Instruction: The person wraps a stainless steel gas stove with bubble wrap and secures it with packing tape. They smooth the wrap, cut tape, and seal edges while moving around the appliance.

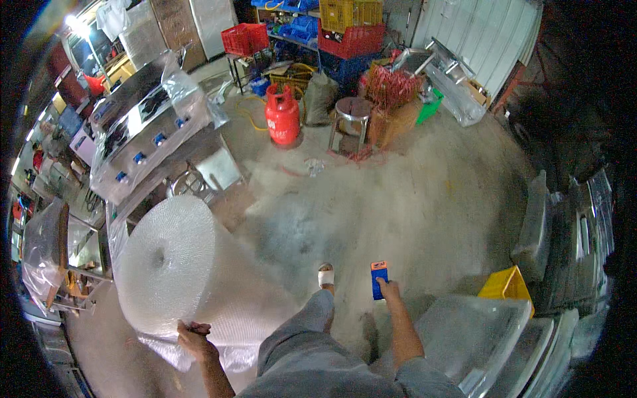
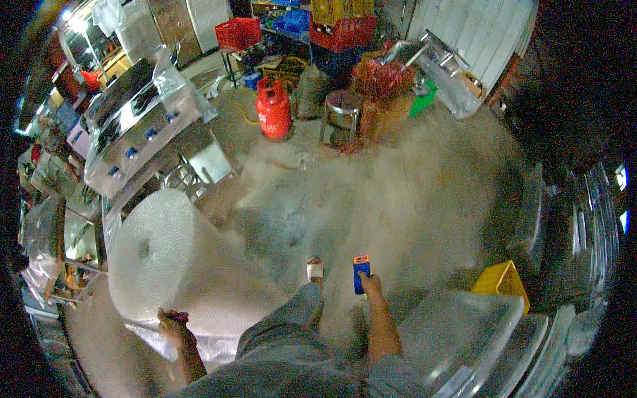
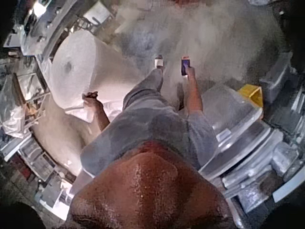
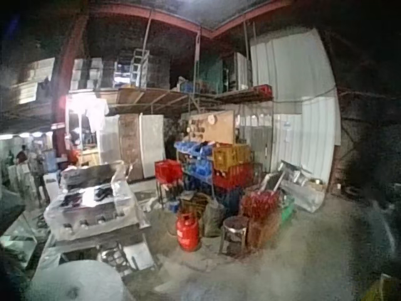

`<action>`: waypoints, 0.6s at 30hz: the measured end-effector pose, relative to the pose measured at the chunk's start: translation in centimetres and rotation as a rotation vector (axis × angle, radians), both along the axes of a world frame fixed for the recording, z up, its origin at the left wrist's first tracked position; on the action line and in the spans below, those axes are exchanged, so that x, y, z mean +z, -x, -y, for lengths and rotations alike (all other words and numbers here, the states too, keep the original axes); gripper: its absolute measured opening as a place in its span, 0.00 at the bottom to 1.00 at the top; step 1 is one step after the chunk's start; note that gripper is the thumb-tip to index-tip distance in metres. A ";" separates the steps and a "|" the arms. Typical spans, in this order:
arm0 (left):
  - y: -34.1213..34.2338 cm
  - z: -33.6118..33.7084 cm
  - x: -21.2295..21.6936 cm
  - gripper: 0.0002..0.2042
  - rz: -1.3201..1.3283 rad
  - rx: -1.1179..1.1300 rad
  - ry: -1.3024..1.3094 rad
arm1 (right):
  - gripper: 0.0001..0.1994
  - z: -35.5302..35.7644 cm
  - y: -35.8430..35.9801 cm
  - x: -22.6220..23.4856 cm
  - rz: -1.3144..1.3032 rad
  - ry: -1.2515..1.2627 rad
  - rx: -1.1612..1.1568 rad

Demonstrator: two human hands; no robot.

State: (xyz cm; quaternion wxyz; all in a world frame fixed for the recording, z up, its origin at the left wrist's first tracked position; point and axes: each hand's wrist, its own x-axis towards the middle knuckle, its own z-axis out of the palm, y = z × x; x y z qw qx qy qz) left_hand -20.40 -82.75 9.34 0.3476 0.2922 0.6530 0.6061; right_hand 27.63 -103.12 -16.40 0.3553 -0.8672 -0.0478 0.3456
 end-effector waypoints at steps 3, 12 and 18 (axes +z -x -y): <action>-5.6 -7.5 0.3 0.25 -0.200 0.041 -0.070 | 0.25 -7.2 -5.8 -0.4 -0.141 -0.160 -0.035; -8.6 -24.2 -1.1 0.12 -0.740 0.185 0.117 | 0.23 -25.6 -28.0 0.3 -0.171 -0.147 -0.016; -12.1 -27.6 1.9 0.14 -0.452 0.419 0.081 | 0.23 -43.0 -42.7 3.2 -0.101 -0.096 0.134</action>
